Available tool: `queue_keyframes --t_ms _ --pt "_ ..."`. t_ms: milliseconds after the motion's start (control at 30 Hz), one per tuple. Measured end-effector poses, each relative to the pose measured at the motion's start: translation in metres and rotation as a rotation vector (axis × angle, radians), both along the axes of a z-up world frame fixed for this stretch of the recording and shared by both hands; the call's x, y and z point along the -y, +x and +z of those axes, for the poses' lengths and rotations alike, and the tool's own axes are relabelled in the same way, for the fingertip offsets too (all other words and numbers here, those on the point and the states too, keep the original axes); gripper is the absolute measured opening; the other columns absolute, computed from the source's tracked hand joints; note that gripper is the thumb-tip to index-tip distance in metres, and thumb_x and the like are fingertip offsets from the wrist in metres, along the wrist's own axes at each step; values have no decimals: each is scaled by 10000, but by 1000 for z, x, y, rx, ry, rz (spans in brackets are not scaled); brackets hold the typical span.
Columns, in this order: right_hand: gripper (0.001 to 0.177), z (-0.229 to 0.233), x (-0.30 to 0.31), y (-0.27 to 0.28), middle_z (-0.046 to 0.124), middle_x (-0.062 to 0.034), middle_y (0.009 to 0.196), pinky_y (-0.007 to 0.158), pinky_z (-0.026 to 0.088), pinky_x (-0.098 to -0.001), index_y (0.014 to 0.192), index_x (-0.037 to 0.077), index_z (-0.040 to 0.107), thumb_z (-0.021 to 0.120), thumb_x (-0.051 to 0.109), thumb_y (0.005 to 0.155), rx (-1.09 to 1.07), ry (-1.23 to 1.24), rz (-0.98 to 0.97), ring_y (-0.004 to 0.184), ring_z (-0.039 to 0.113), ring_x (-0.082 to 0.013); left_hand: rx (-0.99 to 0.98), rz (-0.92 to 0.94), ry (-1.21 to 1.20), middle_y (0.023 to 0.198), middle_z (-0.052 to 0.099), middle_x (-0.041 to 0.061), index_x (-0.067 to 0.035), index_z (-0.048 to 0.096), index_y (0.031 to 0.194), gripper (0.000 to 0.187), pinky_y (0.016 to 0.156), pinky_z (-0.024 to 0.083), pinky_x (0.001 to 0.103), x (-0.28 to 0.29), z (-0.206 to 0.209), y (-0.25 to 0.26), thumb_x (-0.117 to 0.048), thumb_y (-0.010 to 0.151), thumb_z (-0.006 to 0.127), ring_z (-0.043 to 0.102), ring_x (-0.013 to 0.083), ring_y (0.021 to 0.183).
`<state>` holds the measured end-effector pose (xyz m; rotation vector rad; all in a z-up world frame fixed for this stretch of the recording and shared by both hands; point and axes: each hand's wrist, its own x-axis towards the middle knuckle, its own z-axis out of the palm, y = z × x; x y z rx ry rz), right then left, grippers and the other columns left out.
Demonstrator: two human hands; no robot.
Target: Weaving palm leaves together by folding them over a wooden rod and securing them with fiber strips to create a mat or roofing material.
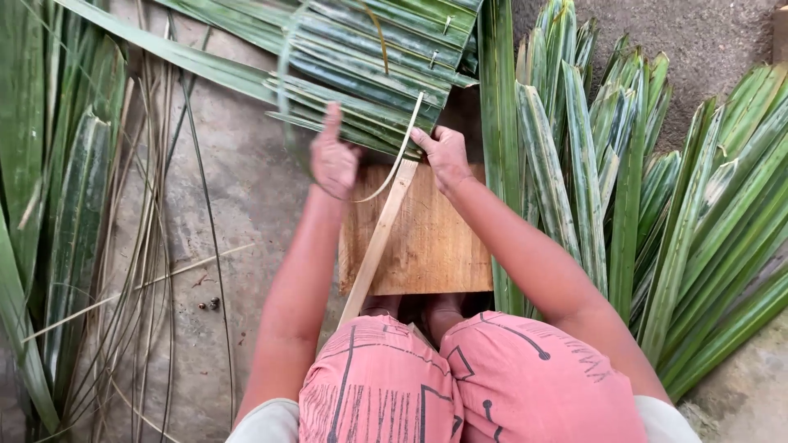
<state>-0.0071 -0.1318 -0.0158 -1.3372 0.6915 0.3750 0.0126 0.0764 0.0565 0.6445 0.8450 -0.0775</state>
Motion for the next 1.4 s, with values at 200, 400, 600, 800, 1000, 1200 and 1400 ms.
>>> queue_keyframes --t_ms 200,400,600,800,1000,1200,1400 --pt "262 -8 -2 -5 740 -68 870 699 654 -313 1070 24 744 834 212 910 -16 0 18 759 730 -143 -231 -174 332 878 714 230 69 736 960 584 737 580 547 65 -44 -5 -263 573 1018 734 356 804" --pt "266 5 -6 -3 741 -48 864 678 651 -293 1063 42 742 844 220 894 -16 -8 10 754 731 -129 -200 22 413 772 703 196 90 702 846 433 623 571 407 75 -22 2 -121 598 988 708 239 697" --pt "240 31 -23 2 703 3 875 719 626 -281 1058 103 714 822 204 869 -49 -1 -61 765 702 -107 -207 128 389 752 680 177 86 683 820 399 621 583 347 83 -36 -6 -154 653 955 692 204 669" --pt "605 17 4 14 648 -37 941 721 566 -349 1138 178 554 957 357 725 131 -613 115 805 674 -203 -237 123 417 747 654 167 87 671 834 423 623 573 342 86 -29 -8 -200 672 936 661 186 662" --pt "347 78 8 38 576 17 833 579 453 -281 883 135 575 869 294 790 731 -1154 553 636 538 -134 -81 -3 467 700 691 56 65 744 777 229 519 479 243 77 -38 -16 -152 838 785 562 100 582" --pt "357 84 22 64 593 -2 765 551 466 -282 849 131 591 784 418 933 1158 -1475 943 599 552 -147 -61 -1 470 724 710 60 65 761 835 184 532 500 245 77 -35 -17 -118 847 774 590 107 597" --pt "256 81 28 69 572 41 702 527 438 -252 784 168 598 736 287 965 1415 -1555 1038 556 536 -107 -84 -36 504 696 701 41 22 760 792 175 524 488 244 77 -28 -16 -139 859 764 586 103 582"
